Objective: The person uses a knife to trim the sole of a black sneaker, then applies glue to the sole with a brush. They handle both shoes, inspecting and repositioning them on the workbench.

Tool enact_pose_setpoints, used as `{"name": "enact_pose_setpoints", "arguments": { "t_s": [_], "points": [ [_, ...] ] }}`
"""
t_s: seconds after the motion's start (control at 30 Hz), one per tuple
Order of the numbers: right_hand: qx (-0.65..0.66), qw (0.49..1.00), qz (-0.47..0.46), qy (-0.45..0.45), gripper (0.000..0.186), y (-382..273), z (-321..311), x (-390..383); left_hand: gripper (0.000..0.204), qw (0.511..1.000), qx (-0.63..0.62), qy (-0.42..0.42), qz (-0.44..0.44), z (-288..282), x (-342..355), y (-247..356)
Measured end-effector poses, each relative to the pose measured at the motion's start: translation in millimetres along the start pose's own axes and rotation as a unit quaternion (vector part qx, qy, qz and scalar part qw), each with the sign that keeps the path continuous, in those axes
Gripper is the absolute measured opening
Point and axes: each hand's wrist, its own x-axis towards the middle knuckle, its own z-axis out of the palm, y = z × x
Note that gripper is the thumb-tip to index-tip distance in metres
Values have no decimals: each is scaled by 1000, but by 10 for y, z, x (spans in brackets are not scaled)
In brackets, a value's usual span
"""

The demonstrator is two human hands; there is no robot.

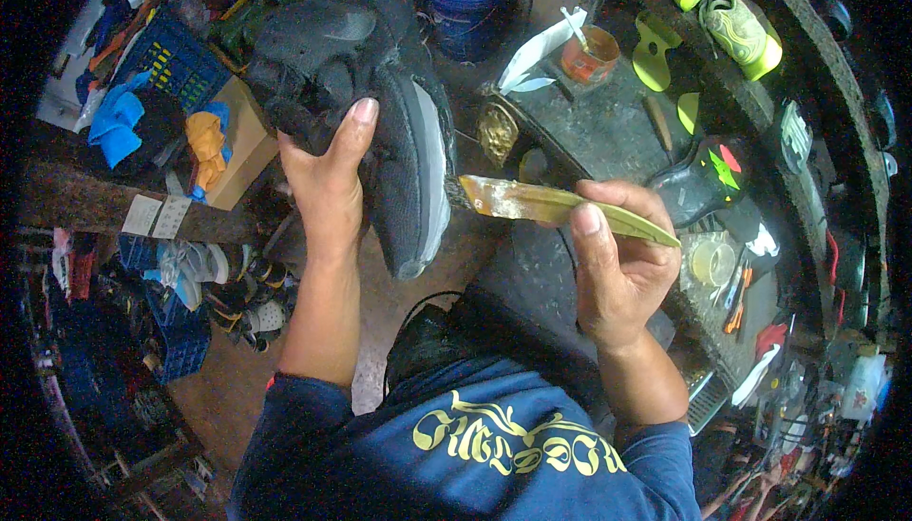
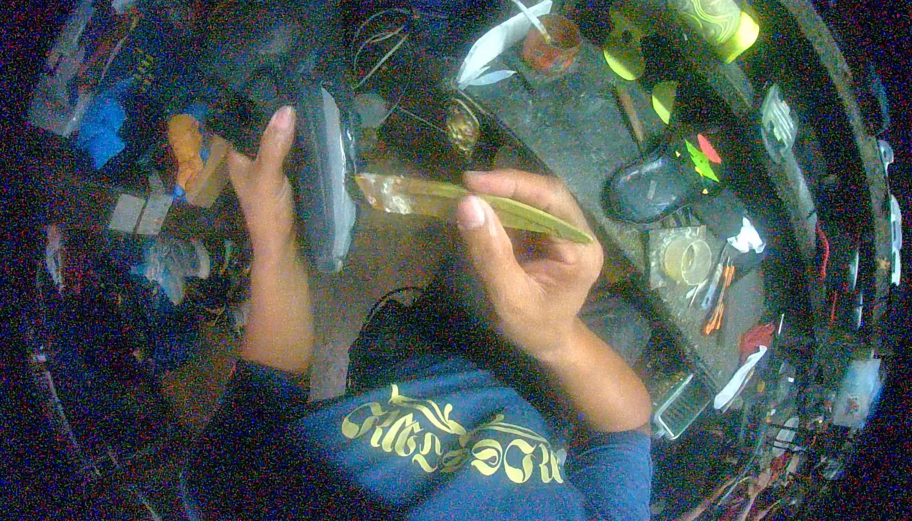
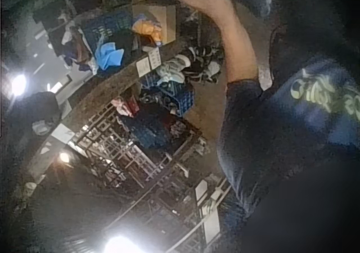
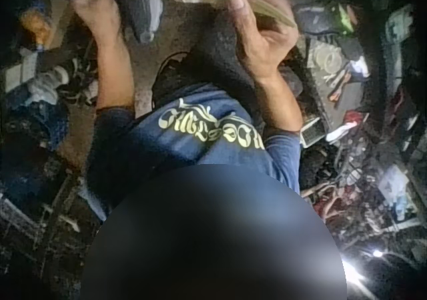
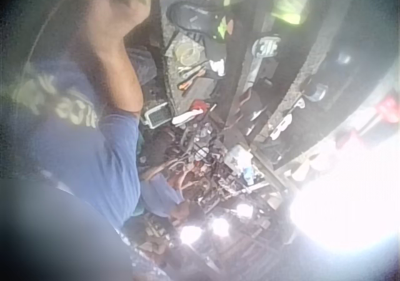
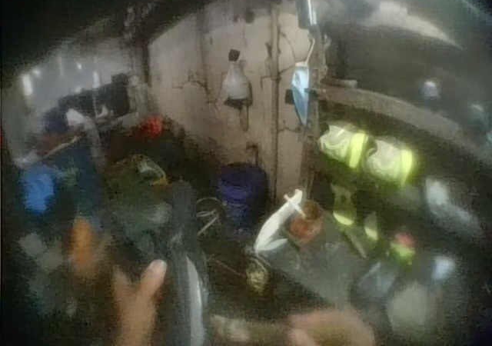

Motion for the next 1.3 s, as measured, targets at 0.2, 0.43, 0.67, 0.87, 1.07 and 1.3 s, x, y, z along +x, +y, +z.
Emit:
{"name": "enact_pose_setpoints", "arguments": {
  "t_s": [0.2, 0.43, 0.67, 0.87, 1.07, 1.3],
  "points": [
    [-7, 1000, 9, -6, 21, -7, -15, -45, 57, 1000, -9, -2, 21, -10, 20, -44],
    [-38, 999, -37, -6, 19, -20, -3, -72, 53, 1000, 6, -2, 11, -21, 27, -42],
    [-65, 997, -41, -14, 19, -21, -9, -109, 55, 1000, 14, 13, 18, 8, 13, -17],
    [-84, 994, -69, -10, 19, 18, 5, -138, 56, 1000, -4, 21, -15, 5, 45, -44],
    [-95, 992, -78, -20, 20, 14, -9, -160, 55, 999, 3, 32, -4, 30, 18, -11],
    [-93, 991, -91, -21, 19, 50, -2, -196, 56, 1000, -7, 27, -2, 47, 54, -19]
  ]
}}
